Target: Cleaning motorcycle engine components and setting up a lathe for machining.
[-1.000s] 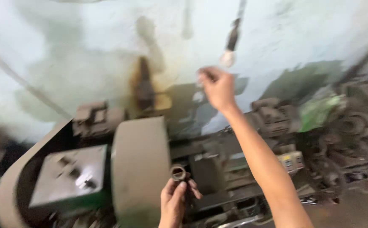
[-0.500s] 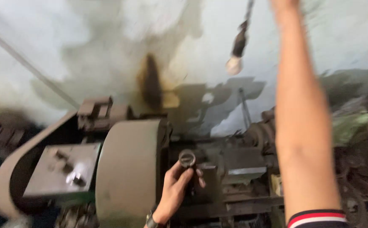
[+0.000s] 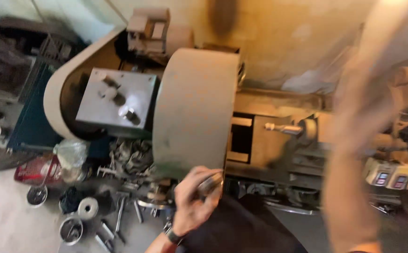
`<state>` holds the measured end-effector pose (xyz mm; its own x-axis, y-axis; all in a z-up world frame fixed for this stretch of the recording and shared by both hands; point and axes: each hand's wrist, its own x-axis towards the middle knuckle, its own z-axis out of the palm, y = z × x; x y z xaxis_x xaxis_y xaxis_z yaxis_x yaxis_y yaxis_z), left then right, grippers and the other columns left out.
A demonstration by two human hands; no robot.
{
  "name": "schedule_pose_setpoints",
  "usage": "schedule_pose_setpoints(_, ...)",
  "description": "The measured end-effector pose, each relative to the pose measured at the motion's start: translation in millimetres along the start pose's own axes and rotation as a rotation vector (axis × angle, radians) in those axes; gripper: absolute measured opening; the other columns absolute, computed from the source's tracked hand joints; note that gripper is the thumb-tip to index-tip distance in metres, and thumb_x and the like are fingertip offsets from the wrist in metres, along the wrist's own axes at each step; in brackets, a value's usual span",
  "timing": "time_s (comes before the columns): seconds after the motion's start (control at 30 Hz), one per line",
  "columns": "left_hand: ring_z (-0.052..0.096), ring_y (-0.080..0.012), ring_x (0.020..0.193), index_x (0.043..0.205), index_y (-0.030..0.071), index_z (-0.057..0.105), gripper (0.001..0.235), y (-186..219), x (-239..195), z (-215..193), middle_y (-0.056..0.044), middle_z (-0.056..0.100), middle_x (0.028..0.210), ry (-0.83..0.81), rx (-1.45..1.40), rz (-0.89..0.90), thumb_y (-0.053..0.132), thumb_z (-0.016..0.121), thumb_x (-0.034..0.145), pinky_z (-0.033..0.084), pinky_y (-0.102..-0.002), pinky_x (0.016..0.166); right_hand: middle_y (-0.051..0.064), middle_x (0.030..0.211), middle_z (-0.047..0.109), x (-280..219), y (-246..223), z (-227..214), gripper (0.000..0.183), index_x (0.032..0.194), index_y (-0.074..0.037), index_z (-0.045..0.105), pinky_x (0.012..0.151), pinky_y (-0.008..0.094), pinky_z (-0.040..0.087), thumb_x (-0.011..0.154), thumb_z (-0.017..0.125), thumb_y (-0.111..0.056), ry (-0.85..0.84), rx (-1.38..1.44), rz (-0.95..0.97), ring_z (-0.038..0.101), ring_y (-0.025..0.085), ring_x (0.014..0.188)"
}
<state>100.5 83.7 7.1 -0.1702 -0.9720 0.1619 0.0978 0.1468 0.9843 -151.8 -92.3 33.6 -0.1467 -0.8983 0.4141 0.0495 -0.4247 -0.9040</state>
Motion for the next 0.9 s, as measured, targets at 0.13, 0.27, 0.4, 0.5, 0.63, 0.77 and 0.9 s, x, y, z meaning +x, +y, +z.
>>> schedule_pose_setpoints(0.13, 0.066, -0.0273, 0.099, 0.131, 0.003, 0.054, 0.061, -42.0, -50.3, -66.1, -0.013, 0.063, 0.113, 0.294, 0.706, 0.417, 0.019, 0.087, 0.083, 0.055, -0.034, 0.085, 0.011, 0.108, 0.071, -124.6, 14.8, 31.4, 0.019, 0.112, 0.002, 0.07, 0.091, 0.034, 0.055, 0.105, 0.063, -0.014, -0.025, 0.046, 0.114, 0.067, 0.018, 0.098)
schedule_pose_setpoints(0.27, 0.055, -0.0388, 0.103, 0.129, -0.002, 0.051, 0.081, -114.5, -79.1, -119.9, -0.023, 0.053, 0.117, 0.328, 0.974, 0.148, 0.025, 0.093, 0.065, 0.05, -0.047, 0.084, 0.009, 0.119, 0.067, -216.1, 70.7, 61.4, 0.028, 0.124, 0.001, 0.064, 0.097, 0.034, 0.049, 0.107, 0.057, -0.02, 0.136, -0.016, 0.331, 0.062, 0.017, 0.108)
schedule_pose_setpoints(0.4, 0.054, -0.0395, 0.101, 0.131, 0.003, 0.053, 0.067, -173.8, -76.5, -133.4, -0.022, 0.054, 0.118, 0.299, 1.191, 0.367, 0.02, 0.089, 0.076, 0.046, -0.051, 0.085, 0.008, 0.129, 0.064, -260.8, 138.2, 62.0, 0.042, 0.137, -0.004, 0.055, 0.104, 0.037, 0.047, 0.107, 0.049, -0.033, 0.077, 0.256, 0.584, 0.06, 0.019, 0.12)
schedule_pose_setpoints(0.5, 0.054, -0.0381, 0.099, 0.132, 0.003, 0.054, 0.068, -194.0, -69.3, -144.4, -0.019, 0.053, 0.116, 0.32, 1.131, 0.438, 0.023, 0.088, 0.077, 0.046, -0.052, 0.085, 0.01, 0.138, 0.061, -261.7, 130.0, 68.5, 0.057, 0.144, -0.003, 0.049, 0.11, 0.042, 0.043, 0.107, 0.043, -0.046, -0.023, 0.555, 0.674, 0.058, 0.024, 0.128)
schedule_pose_setpoints(0.63, 0.055, -0.0374, 0.099, 0.131, 0.008, 0.055, 0.065, -158.9, -59.4, -155.6, -0.016, 0.052, 0.115, 0.272, 1.147, 0.584, 0.016, 0.082, 0.072, 0.046, -0.054, 0.086, 0.016, 0.146, 0.057, -236.3, 69.1, 77.4, 0.071, 0.15, 0.0, 0.043, 0.115, 0.046, 0.039, 0.105, 0.039, -0.055, -0.035, 0.631, 0.643, 0.055, 0.028, 0.134)
schedule_pose_setpoints(0.77, 0.052, -0.0272, 0.103, 0.139, 0.006, 0.049, 0.057, -54.5, -7.1, -154.0, -0.011, 0.044, 0.126, 0.377, 1.154, 1.002, 0.023, 0.084, 0.097, 0.044, -0.046, 0.085, 0.021, 0.143, 0.054, -196.4, 5.0, 79.6, 0.078, 0.156, 0.002, 0.035, 0.107, 0.046, 0.049, 0.103, 0.042, -0.056, -0.106, 0.549, 0.426, 0.063, 0.029, 0.125)
schedule_pose_setpoints(0.9, 0.056, -0.0304, 0.104, 0.139, 0.005, 0.06, 0.055, 59.5, 104.9, -142.4, -0.011, 0.051, 0.128, 0.455, 1.398, 1.068, 0.019, 0.073, 0.088, 0.044, -0.047, 0.088, 0.023, 0.125, 0.066, -174.1, 3.1, 81.4, 0.073, 0.158, -0.001, 0.033, 0.096, 0.043, 0.059, 0.105, 0.048, -0.048, -0.094, 0.37, 0.297, 0.073, 0.028, 0.109)
